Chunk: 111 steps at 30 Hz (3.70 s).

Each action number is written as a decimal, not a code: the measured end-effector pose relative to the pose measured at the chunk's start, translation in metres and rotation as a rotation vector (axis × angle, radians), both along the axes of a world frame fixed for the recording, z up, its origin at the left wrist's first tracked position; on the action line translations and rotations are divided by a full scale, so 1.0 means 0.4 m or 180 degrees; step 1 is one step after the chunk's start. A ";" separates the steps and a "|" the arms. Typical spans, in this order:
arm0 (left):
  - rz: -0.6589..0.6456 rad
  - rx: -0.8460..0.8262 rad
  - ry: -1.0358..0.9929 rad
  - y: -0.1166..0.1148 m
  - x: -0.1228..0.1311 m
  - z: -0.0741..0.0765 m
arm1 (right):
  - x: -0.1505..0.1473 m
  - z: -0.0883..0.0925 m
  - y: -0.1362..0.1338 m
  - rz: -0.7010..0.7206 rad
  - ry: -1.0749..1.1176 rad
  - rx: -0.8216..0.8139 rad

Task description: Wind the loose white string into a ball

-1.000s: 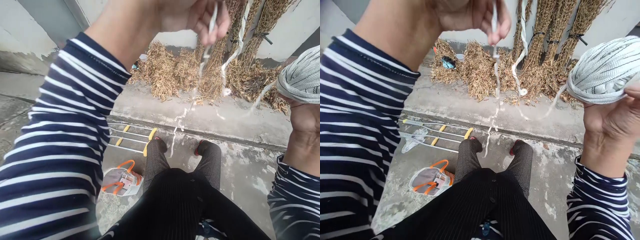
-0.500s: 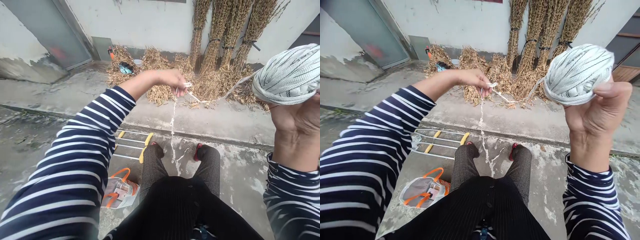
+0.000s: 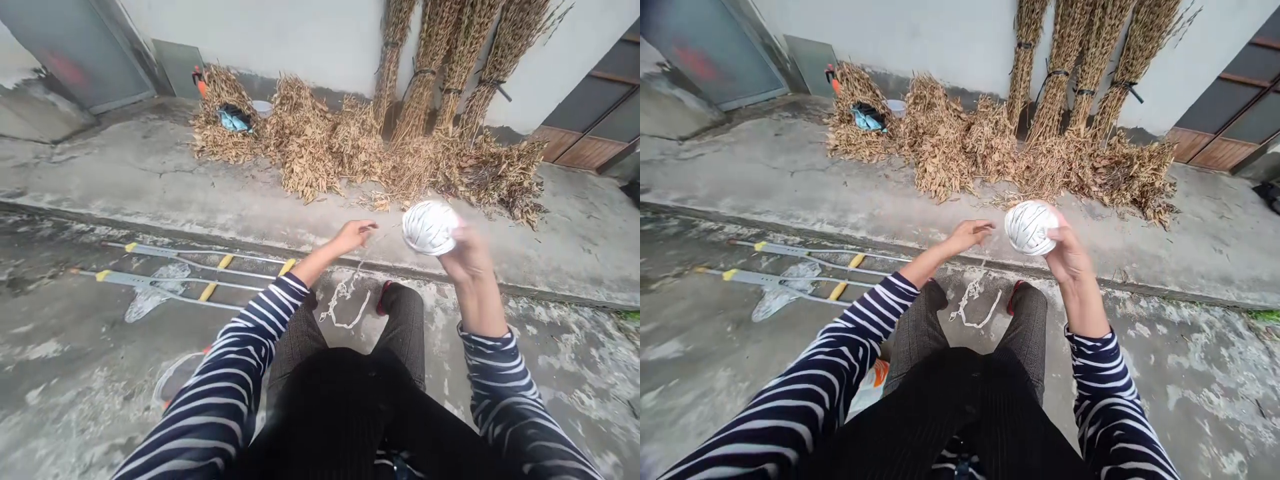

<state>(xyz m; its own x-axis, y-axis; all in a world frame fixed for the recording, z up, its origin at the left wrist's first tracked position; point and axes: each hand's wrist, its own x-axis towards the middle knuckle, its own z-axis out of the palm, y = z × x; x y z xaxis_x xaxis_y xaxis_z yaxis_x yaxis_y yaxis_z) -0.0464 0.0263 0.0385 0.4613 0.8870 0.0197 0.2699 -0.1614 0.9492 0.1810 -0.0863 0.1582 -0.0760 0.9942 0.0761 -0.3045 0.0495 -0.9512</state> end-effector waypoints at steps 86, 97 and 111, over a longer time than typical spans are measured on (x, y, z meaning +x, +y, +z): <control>-0.2052 -0.0845 0.0694 -0.072 -0.131 0.267 | 0.031 -0.158 -0.018 0.0142 -0.1477 0.0886; -0.1652 -0.0885 0.0305 -0.087 -0.154 0.339 | 0.029 -0.165 0.015 0.0059 -0.1597 0.0689; -0.0996 -0.0049 0.0503 0.022 -0.122 0.335 | -0.005 -0.170 0.004 0.0889 -0.1582 0.1174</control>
